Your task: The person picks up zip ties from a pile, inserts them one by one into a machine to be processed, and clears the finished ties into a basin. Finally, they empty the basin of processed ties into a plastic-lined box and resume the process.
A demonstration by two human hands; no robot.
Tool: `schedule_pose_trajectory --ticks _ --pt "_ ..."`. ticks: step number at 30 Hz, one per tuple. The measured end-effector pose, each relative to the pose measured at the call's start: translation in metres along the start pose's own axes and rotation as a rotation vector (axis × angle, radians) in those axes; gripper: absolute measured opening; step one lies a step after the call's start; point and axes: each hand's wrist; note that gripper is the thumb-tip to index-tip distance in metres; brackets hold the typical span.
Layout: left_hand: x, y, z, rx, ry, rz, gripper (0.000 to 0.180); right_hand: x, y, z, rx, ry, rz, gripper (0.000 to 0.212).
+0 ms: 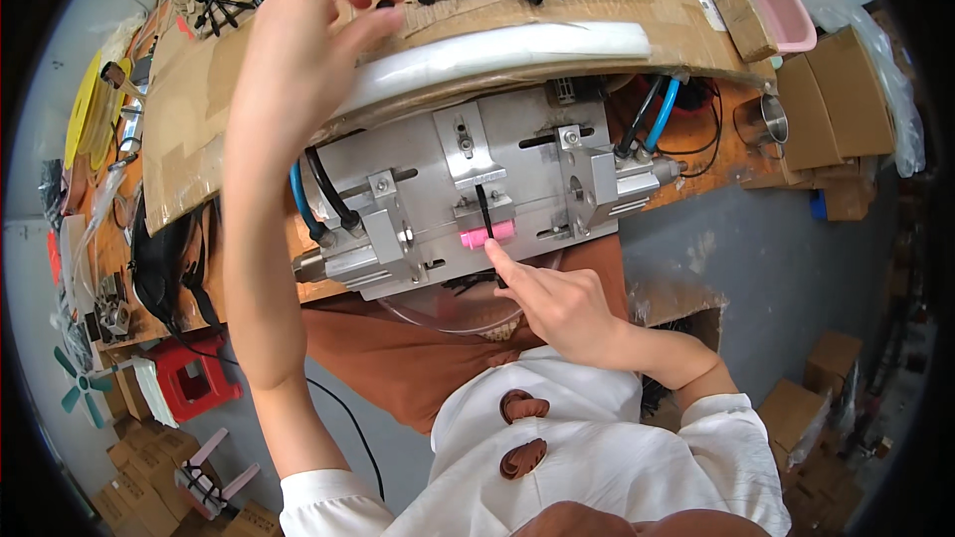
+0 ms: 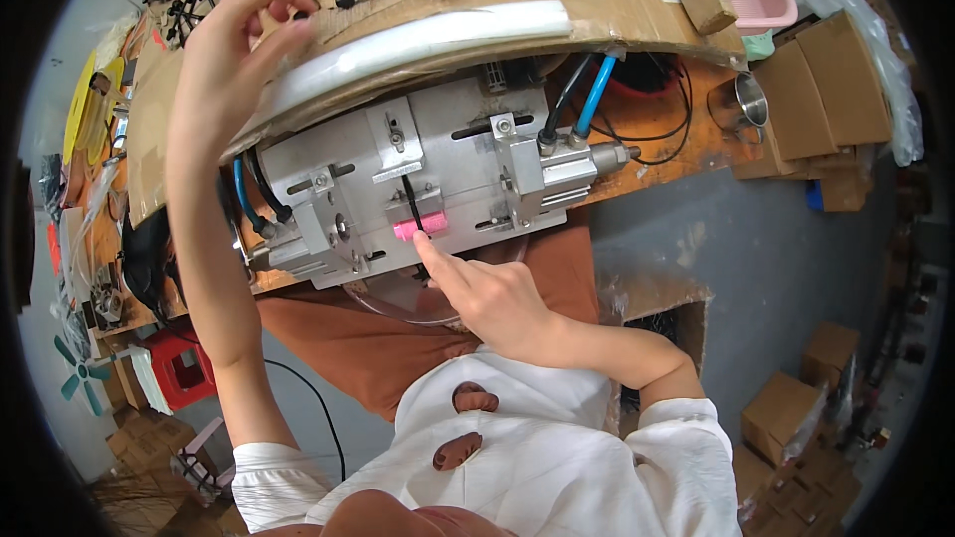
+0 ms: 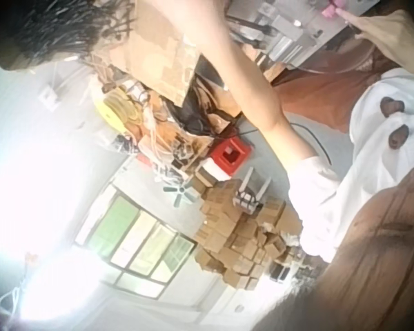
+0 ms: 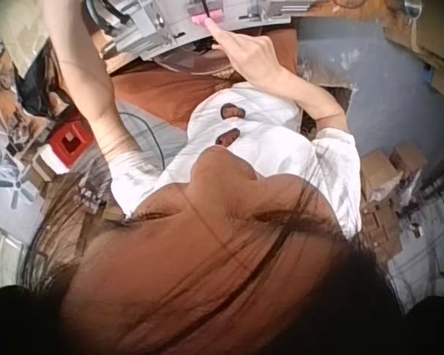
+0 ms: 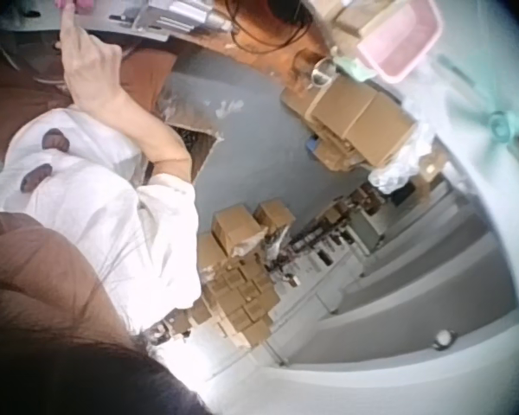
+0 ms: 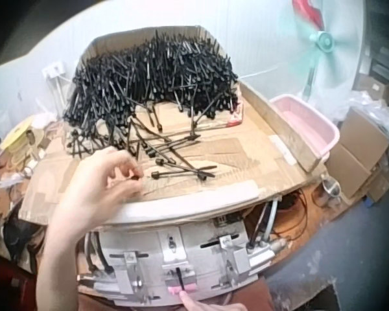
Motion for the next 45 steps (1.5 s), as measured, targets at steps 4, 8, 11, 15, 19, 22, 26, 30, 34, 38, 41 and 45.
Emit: schedule_pose_trajectory --ticks 4,8,11,15,19,22,26,30,34,38,41,45 --pt "0.026 0.032 0.002 0.089 0.309 -0.102 0.013 0.055 -0.031 -0.002 0.163 0.171 -0.057 0.055" --pt "0.021 0.070 0.013 0.203 0.495 0.010 0.018 0.101 -0.155 0.030 0.270 0.497 0.427 0.013" --pt "-0.005 0.094 0.033 0.246 0.378 0.197 0.040 0.109 -0.231 0.053 -0.028 0.598 0.223 0.015" --pt "-0.041 0.138 0.071 0.229 0.089 0.137 0.073 0.108 -0.261 0.053 0.018 0.651 0.064 0.019" --pt "-0.088 0.177 0.108 0.067 -0.004 0.029 0.063 0.135 -0.236 0.035 0.107 0.464 0.282 0.024" --pt "-0.111 0.176 0.118 0.105 -0.058 -0.027 0.062 0.168 -0.205 0.015 -0.025 -0.234 0.158 0.028" --pt "-0.122 0.171 0.120 0.157 -0.165 -0.099 0.068 0.185 -0.172 0.049 0.022 -0.609 0.195 0.021" --pt "-0.123 0.167 0.122 0.209 -0.105 -0.123 0.070 0.182 -0.103 0.031 -0.037 -0.669 0.324 0.018" --pt "-0.115 0.168 0.120 0.229 -0.118 -0.134 0.071 0.115 -0.043 0.015 0.059 -0.356 0.405 0.035" --pt "-0.058 0.116 0.101 0.034 -0.060 -0.071 0.058 0.052 0.006 0.008 0.127 0.039 0.223 0.060" --pt "-0.035 0.034 0.055 -0.070 -0.213 0.191 0.047 0.012 0.014 0.006 0.068 0.069 0.157 0.062" --pt "-0.018 -0.034 0.013 -0.260 -0.165 -0.002 0.017 -0.007 0.007 0.004 0.047 0.056 0.126 0.059"
Point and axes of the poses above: each hand's wrist, its own y-axis away from the middle knuckle, its own x-axis out of the back of the hand, z = x × y, and after that the axes turned 7 degrees about -z, right-handed
